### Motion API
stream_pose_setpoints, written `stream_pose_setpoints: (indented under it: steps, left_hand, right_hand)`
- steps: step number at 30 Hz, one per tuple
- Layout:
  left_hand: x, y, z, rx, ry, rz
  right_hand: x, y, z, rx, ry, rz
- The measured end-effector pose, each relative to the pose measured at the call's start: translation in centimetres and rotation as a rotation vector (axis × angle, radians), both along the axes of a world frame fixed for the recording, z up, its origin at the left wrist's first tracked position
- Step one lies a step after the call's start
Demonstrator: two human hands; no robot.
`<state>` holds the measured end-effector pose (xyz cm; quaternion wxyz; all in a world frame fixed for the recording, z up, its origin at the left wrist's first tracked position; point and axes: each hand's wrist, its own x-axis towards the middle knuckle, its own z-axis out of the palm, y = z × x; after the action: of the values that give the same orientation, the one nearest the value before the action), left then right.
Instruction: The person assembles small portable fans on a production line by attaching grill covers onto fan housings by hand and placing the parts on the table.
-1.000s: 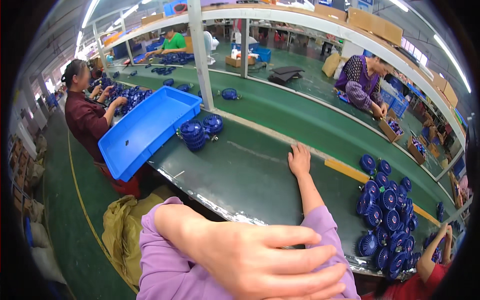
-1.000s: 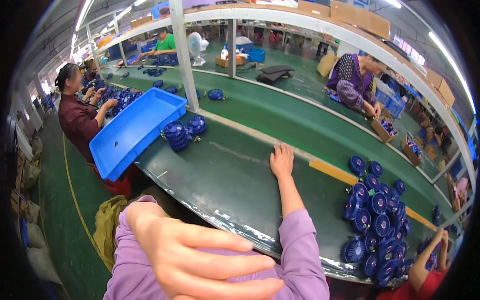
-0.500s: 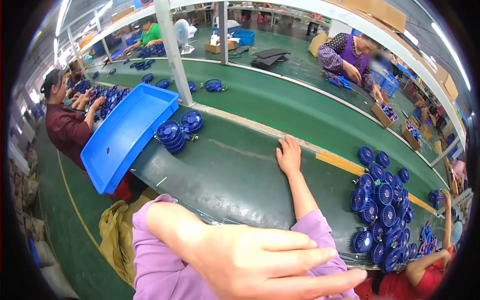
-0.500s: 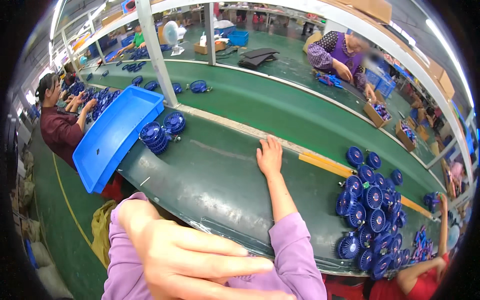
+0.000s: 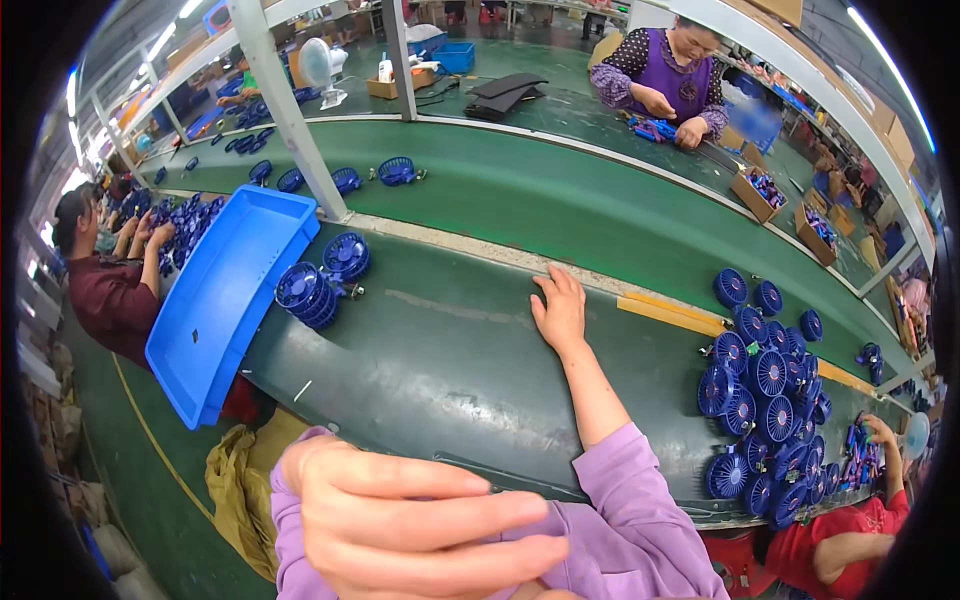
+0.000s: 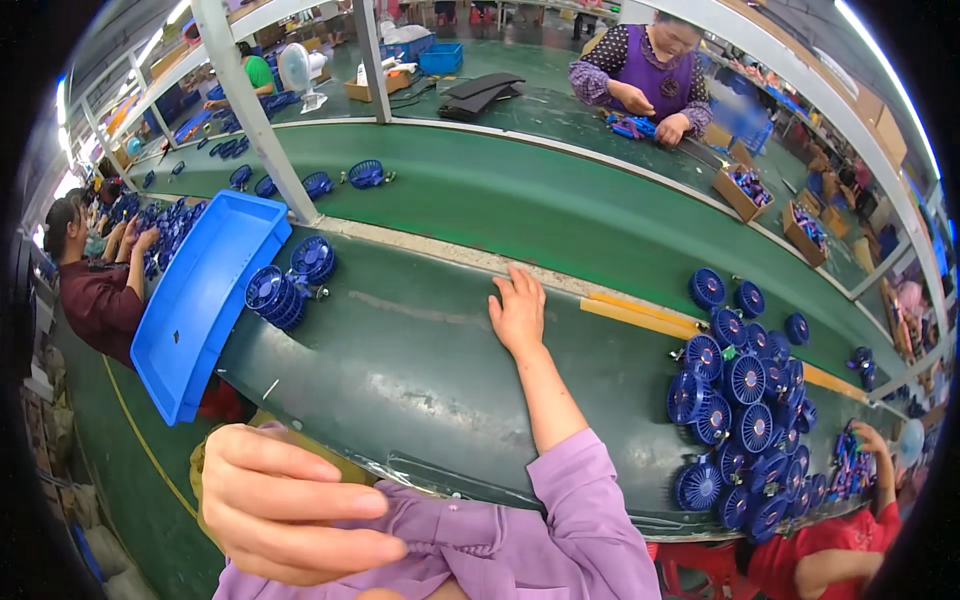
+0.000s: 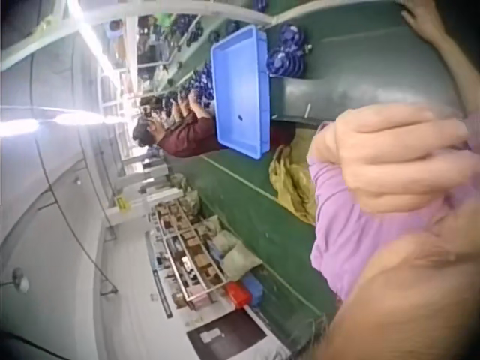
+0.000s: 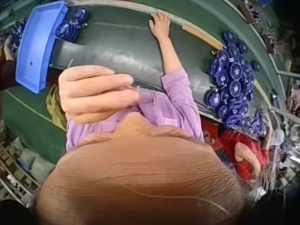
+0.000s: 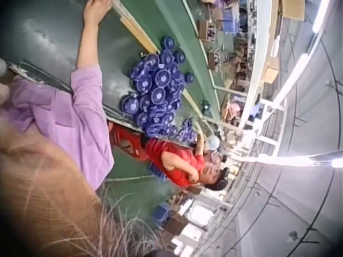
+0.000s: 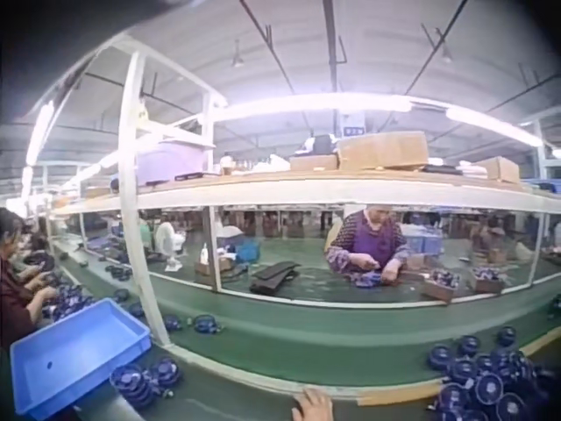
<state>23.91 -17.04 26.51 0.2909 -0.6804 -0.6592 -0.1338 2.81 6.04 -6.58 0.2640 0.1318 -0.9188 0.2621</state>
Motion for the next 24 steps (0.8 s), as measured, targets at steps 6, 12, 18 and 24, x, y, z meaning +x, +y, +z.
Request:
stream_pose_setpoints:
  steps: [6,12,18,24]
  left_hand:
    - [-2.5,1.9,-4.3,0.427,-0.387,-0.337]
    - [-3.6,3.3,-6.0,0.466,-0.549,-0.425]
    - [-5.6,4.3,-5.3,0.36,-0.781,-0.708]
    - [-5.8,4.7,-5.3,0.319,-1.002,-0.927]
  right_hand:
    - [0.2,1.0,-0.3,-0.013,-0.036,-0.018]
    - [0.2,0.7,-0.1,-0.022,-0.038,-0.016]
    - [0.4,1.0,0.1,-0.026,-0.046,-0.03]
    - [0.1,1.0,-0.1,-0.02,-0.051,-0.012]
